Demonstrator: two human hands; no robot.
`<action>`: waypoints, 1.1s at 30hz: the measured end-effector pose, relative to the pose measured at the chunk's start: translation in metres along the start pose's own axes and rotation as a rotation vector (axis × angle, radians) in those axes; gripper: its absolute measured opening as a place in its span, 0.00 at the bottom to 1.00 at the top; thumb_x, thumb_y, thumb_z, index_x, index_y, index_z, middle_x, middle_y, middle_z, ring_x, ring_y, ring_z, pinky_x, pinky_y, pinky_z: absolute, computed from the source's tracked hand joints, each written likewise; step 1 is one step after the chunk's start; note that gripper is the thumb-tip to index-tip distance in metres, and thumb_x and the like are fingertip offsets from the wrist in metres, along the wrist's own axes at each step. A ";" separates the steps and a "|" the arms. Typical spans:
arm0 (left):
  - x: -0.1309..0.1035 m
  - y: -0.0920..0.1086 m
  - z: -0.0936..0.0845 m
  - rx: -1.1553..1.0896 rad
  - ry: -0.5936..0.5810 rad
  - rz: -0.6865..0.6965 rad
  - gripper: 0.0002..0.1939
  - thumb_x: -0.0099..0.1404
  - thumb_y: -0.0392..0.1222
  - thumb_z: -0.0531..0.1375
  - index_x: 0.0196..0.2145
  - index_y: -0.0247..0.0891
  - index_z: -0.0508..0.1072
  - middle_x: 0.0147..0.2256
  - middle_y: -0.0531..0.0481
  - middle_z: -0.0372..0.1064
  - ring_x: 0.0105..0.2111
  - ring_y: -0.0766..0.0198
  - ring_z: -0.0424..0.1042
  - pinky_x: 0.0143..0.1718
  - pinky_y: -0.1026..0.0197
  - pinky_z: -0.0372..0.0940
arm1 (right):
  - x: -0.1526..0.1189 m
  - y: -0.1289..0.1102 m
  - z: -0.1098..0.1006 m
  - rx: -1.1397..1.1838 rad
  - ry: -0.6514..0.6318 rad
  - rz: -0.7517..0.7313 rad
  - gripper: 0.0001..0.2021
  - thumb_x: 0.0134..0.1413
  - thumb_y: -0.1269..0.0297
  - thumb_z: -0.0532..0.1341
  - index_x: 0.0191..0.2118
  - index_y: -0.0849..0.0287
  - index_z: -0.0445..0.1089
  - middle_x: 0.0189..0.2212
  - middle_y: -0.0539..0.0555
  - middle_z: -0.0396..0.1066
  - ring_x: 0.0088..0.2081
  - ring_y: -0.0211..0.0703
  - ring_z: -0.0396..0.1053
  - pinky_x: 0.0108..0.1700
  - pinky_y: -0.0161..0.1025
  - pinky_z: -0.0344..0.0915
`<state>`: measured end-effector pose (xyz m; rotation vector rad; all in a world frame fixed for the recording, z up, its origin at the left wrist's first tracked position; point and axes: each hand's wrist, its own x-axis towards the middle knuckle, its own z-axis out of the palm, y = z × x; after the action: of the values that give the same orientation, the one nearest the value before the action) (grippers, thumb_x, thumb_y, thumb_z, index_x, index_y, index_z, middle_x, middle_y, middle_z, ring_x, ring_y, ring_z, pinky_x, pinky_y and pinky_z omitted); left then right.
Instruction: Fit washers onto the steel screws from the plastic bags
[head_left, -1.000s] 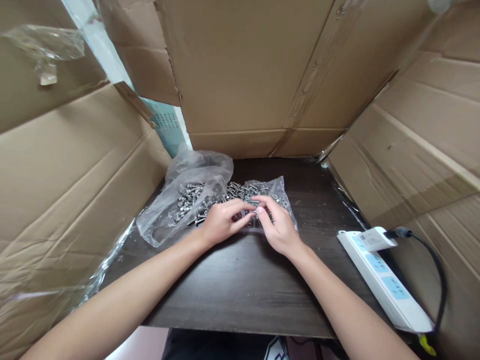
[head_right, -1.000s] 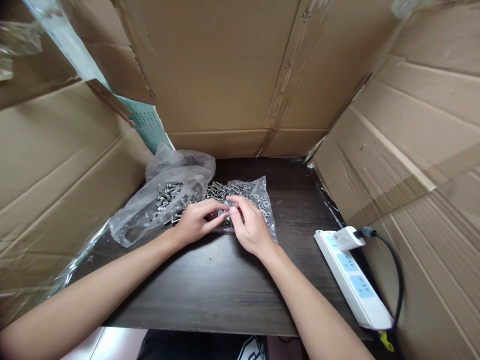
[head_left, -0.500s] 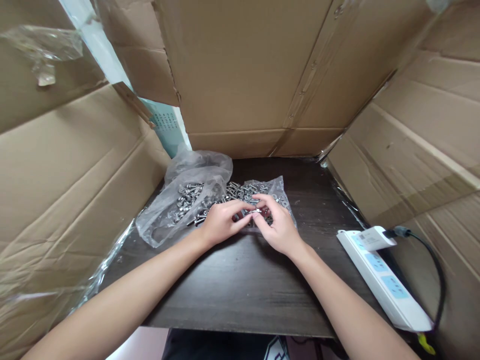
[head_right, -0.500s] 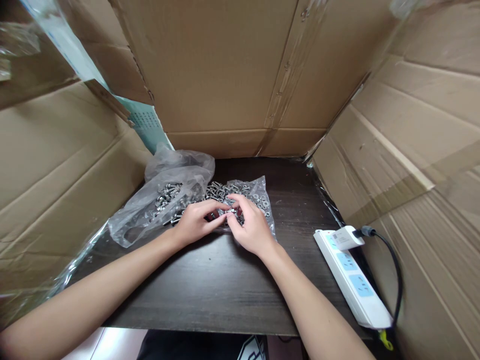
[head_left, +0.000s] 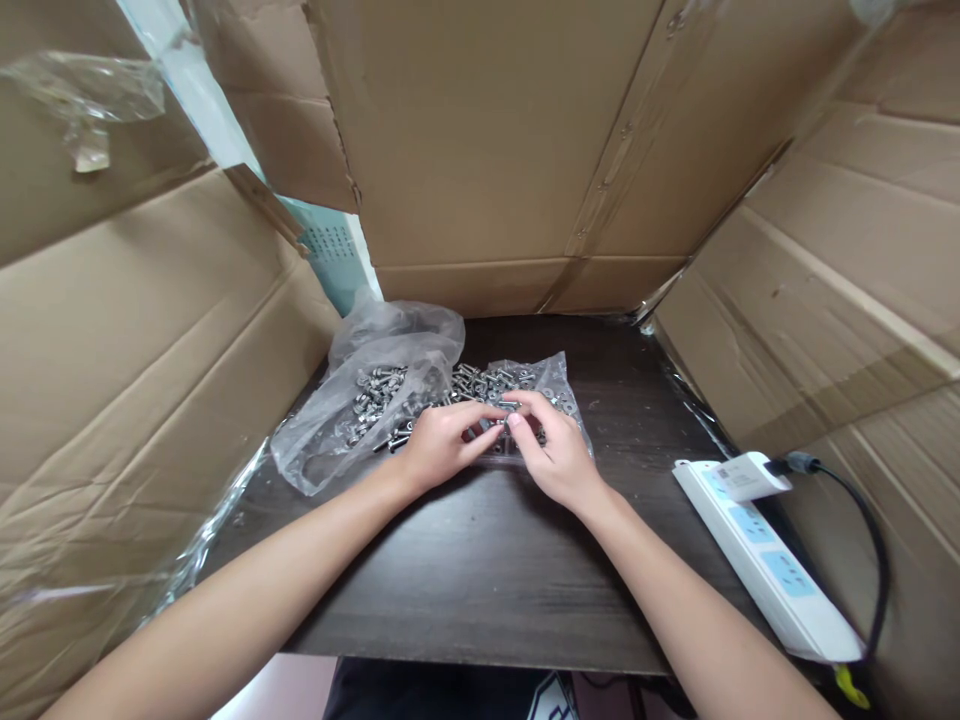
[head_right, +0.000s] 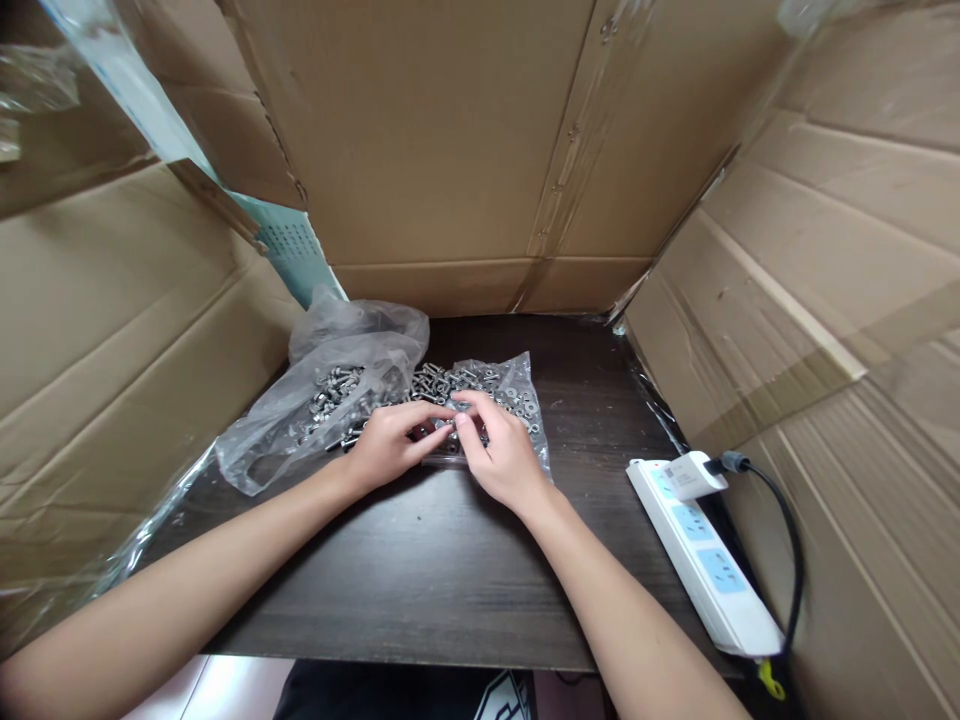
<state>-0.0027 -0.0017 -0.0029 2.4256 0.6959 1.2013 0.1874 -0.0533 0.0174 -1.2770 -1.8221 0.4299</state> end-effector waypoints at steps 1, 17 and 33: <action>0.000 0.000 0.000 0.001 -0.001 -0.002 0.08 0.73 0.40 0.61 0.45 0.37 0.79 0.40 0.47 0.82 0.33 0.65 0.80 0.35 0.66 0.74 | 0.000 0.000 0.000 -0.003 -0.001 0.009 0.12 0.67 0.62 0.56 0.53 0.55 0.69 0.32 0.51 0.75 0.33 0.43 0.74 0.40 0.42 0.72; 0.000 -0.001 -0.001 -0.010 -0.012 -0.008 0.09 0.74 0.41 0.60 0.46 0.37 0.79 0.41 0.46 0.82 0.35 0.64 0.81 0.39 0.63 0.76 | 0.000 -0.004 0.000 -0.032 0.058 -0.056 0.17 0.59 0.67 0.60 0.54 0.55 0.69 0.40 0.54 0.74 0.35 0.44 0.72 0.38 0.41 0.72; 0.000 -0.001 0.000 -0.016 -0.019 0.000 0.08 0.74 0.40 0.60 0.45 0.37 0.79 0.40 0.47 0.82 0.34 0.64 0.81 0.36 0.66 0.73 | -0.001 -0.003 0.000 -0.027 -0.005 0.039 0.11 0.67 0.62 0.56 0.50 0.55 0.70 0.28 0.49 0.73 0.27 0.41 0.70 0.33 0.39 0.68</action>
<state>-0.0033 -0.0009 -0.0038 2.4206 0.6778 1.1782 0.1858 -0.0552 0.0187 -1.3334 -1.8155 0.4315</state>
